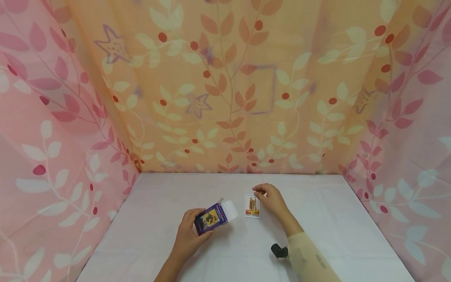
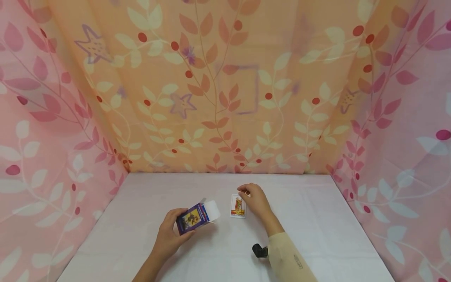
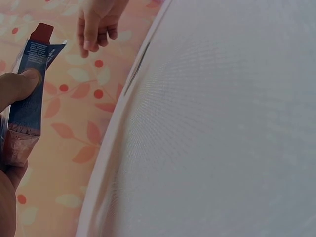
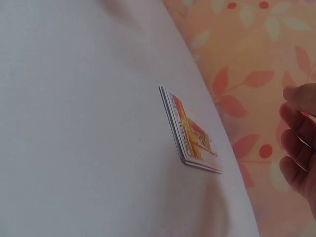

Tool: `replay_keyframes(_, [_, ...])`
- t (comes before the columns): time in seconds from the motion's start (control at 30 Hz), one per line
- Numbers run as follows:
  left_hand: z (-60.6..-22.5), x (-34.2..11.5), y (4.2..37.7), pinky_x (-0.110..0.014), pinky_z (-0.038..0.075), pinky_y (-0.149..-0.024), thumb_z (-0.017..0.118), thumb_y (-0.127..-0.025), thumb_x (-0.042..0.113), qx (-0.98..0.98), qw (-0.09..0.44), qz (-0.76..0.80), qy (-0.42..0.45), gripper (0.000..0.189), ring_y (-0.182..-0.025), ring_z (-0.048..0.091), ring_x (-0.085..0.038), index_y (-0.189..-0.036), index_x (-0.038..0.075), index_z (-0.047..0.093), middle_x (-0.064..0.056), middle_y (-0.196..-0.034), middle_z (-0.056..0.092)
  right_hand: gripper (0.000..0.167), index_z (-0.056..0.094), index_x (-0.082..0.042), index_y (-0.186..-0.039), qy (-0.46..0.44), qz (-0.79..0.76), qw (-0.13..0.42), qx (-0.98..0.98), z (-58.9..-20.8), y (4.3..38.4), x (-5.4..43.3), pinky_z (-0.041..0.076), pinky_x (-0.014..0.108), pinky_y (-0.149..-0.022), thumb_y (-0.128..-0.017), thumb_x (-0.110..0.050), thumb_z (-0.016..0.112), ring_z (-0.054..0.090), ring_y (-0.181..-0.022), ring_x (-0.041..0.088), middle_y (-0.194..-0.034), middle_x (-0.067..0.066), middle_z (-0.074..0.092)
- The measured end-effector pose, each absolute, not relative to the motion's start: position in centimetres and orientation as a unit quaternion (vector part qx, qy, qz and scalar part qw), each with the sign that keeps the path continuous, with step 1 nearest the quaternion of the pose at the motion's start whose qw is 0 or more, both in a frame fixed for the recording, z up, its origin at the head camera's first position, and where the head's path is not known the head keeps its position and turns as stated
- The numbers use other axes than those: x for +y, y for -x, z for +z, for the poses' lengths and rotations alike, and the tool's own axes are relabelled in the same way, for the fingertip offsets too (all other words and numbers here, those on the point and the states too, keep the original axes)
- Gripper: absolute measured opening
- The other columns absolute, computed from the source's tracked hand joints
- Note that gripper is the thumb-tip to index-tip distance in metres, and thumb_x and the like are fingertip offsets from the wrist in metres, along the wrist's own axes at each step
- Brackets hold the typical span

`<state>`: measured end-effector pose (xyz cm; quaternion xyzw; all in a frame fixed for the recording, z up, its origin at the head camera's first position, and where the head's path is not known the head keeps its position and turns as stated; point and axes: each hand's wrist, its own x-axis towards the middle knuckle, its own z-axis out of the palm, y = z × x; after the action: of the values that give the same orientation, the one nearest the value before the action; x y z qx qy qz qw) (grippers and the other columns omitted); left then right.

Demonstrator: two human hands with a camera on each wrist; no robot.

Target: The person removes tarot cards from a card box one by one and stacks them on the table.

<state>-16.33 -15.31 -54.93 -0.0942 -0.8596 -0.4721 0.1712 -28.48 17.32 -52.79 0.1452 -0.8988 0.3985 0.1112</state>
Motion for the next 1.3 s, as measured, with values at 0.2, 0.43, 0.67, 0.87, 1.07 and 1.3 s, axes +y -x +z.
replay_keyframes(0.2, [-55.0,-15.4,16.4,-0.049,0.050,-0.106,0.097,-0.069,0.022,-0.861,0.172,-0.469,0.096,0.077,-0.121,0.054,-0.008,-0.135,0.022,0.060,0.012,-0.131,0.055,0.014,0.076,-0.014,-0.109,-0.152,0.421,0.121,-0.886,-51.8,26.8,16.6,0.050,0.033,-0.080,-0.096,-0.014,0.073,0.058,-0.089,0.014,-0.093,-0.005,0.068])
replay_keyframes(0.43, [-55.1,-15.2,16.4,-0.049,0.050,-0.106,0.097,-0.069,0.021,-0.859,0.171,-0.473,0.095,0.077,-0.121,0.054,-0.009,-0.135,0.023,0.060,0.012,-0.131,0.054,0.015,0.076,-0.016,-0.108,-0.161,0.436,0.140,-0.874,-51.0,24.9,15.9,0.050,0.030,-0.076,-0.094,-0.015,0.075,0.058,-0.090,0.013,-0.095,-0.008,0.069])
replay_keyframes(0.67, [-55.2,-15.2,16.5,-0.048,0.050,-0.106,0.097,-0.069,0.021,-0.859,0.169,-0.473,0.098,0.077,-0.122,0.053,-0.008,-0.136,0.022,0.059,0.013,-0.132,0.054,0.014,0.076,-0.019,-0.108,-0.164,0.453,0.150,-0.863,-50.7,23.4,15.2,0.051,0.034,-0.077,-0.095,-0.014,0.074,0.060,-0.092,0.016,-0.095,-0.011,0.068])
replay_keyframes(0.87, [-55.2,-15.3,16.5,-0.046,0.050,-0.107,0.098,-0.069,0.022,-0.862,0.168,-0.469,0.096,0.077,-0.122,0.053,-0.006,-0.135,0.025,0.059,0.014,-0.131,0.054,0.014,0.076,-0.021,-0.109,-0.171,0.462,0.153,-0.857,-50.8,22.4,14.7,0.053,0.036,-0.079,-0.095,-0.016,0.074,0.059,-0.092,0.010,-0.095,-0.014,0.068])
replay_keyframes(1.07, [-55.1,-15.4,16.5,-0.046,0.051,-0.106,0.098,-0.069,0.024,-0.864,0.169,-0.463,0.101,0.077,-0.122,0.053,-0.006,-0.135,0.026,0.058,0.014,-0.131,0.054,0.014,0.075,-0.022,-0.108,-0.183,0.468,0.157,-0.850,-50.7,21.8,14.2,0.053,0.034,-0.078,-0.095,-0.017,0.074,0.059,-0.092,0.009,-0.097,-0.014,0.068])
replay_keyframes(1.3, [-55.2,-15.3,16.4,-0.046,0.050,-0.107,0.098,-0.068,0.022,-0.862,0.165,-0.469,0.099,0.079,-0.123,0.054,-0.009,-0.136,0.021,0.059,0.011,-0.133,0.054,0.013,0.076,-0.021,-0.106,-0.203,0.478,0.164,-0.839,-50.8,21.3,13.7,0.054,0.038,-0.076,-0.094,-0.016,0.076,0.060,-0.090,0.010,-0.093,-0.015,0.068])
